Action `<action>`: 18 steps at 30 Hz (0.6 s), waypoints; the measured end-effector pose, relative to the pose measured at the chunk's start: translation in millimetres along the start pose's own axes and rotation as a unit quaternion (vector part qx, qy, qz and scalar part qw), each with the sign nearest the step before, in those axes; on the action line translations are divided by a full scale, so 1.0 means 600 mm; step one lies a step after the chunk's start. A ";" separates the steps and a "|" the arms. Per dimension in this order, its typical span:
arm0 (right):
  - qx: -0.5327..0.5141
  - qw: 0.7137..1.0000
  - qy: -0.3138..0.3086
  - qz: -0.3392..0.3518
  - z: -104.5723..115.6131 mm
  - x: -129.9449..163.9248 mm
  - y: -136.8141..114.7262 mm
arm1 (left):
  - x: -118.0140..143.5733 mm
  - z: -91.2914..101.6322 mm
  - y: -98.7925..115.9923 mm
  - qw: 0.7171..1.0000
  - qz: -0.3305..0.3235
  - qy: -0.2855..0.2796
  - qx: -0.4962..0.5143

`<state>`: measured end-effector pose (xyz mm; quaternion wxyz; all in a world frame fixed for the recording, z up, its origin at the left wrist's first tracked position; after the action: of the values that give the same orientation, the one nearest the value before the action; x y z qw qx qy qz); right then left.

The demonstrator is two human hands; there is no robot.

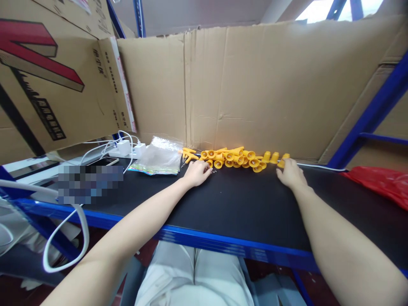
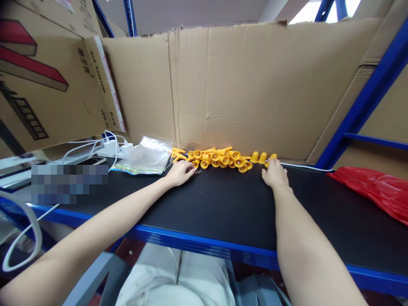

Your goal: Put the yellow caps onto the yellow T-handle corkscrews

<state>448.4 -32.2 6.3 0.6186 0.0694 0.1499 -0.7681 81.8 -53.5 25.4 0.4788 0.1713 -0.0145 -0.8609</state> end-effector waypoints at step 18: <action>-0.050 0.992 0.106 -0.037 -0.017 -0.068 -0.011 | -0.002 0.033 -0.027 0.997 -0.032 0.060 0.031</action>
<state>450.6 10.3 9.4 0.5731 0.1138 0.2552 -0.7704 63.1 -46.4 41.2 0.4456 0.2375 -0.0071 -0.8631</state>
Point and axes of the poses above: each hand's wrist, its own x-axis away from the middle knuckle, its own z-axis out of the back of the hand, y = z × x, the point moved 3 cm from there along -x, towards the middle knuckle, and after that the axes turned 12 degrees about -y, right-handed, at the moved point
